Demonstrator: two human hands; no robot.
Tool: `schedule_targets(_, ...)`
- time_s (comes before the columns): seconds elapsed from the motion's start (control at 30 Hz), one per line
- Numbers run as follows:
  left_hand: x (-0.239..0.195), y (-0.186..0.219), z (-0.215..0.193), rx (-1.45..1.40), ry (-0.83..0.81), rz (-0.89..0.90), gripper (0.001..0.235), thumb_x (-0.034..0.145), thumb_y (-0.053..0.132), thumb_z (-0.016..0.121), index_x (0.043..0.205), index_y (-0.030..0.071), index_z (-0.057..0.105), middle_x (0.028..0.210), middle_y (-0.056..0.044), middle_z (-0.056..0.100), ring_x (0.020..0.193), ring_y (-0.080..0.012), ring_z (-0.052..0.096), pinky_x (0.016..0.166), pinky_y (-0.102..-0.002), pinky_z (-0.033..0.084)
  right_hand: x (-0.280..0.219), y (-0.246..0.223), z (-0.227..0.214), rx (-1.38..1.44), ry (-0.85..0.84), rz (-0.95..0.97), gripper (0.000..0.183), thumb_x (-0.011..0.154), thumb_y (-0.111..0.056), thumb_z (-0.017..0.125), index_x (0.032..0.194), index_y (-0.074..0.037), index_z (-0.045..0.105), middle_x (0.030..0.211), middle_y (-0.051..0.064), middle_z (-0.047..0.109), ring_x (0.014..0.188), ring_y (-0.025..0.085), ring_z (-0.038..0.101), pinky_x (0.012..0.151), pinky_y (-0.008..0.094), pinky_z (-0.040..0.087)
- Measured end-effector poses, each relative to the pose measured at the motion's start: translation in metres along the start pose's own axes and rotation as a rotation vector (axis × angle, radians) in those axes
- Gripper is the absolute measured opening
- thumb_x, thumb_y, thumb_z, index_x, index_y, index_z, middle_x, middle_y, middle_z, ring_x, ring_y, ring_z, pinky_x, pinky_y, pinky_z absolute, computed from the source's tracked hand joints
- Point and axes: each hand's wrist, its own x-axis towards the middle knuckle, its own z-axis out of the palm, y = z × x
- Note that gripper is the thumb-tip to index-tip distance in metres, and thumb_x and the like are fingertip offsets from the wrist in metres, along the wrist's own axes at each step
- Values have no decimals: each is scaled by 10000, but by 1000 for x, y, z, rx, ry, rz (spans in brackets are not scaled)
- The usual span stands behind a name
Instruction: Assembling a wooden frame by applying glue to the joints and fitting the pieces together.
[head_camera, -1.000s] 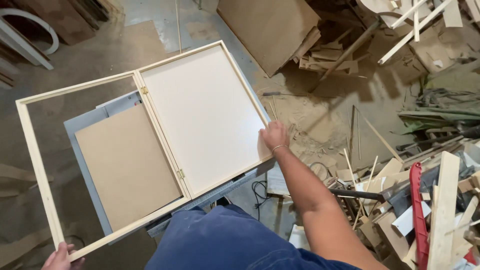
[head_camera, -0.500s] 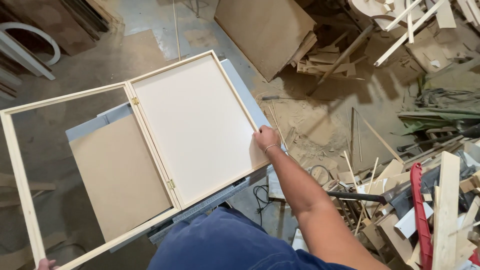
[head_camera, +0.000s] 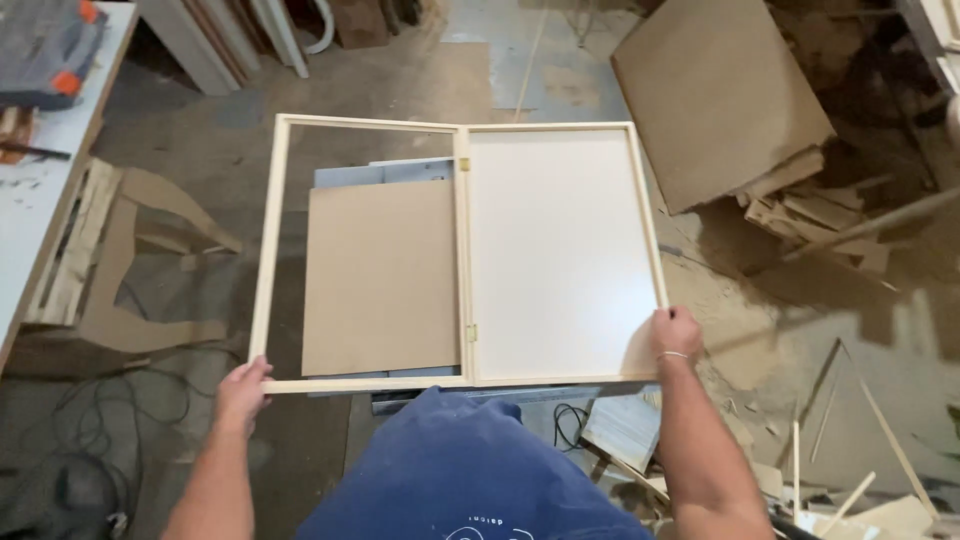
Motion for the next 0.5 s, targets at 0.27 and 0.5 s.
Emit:
schedule_targets(0.27,-59,24,39,658,-171,-81,575,892,754,559,1075,284,834,986,-33,822,1103,-284,737,941,-439,591,89,67,6,42,108,7,379,966,-455,597,1187,-202,770,1140,169,759,1165,405,662,958,533,530)
schedule_targets(0.5,-99,67,36,807,-108,-38,490,949,607,573,1163,232,805,1173,-116,793,1210,-382,686,978,-491,552,94,90,-7,-26,-131,-19,573,873,-643,615,1172,-180,772,1167,152,771,1234,393,637,1021,529,507)
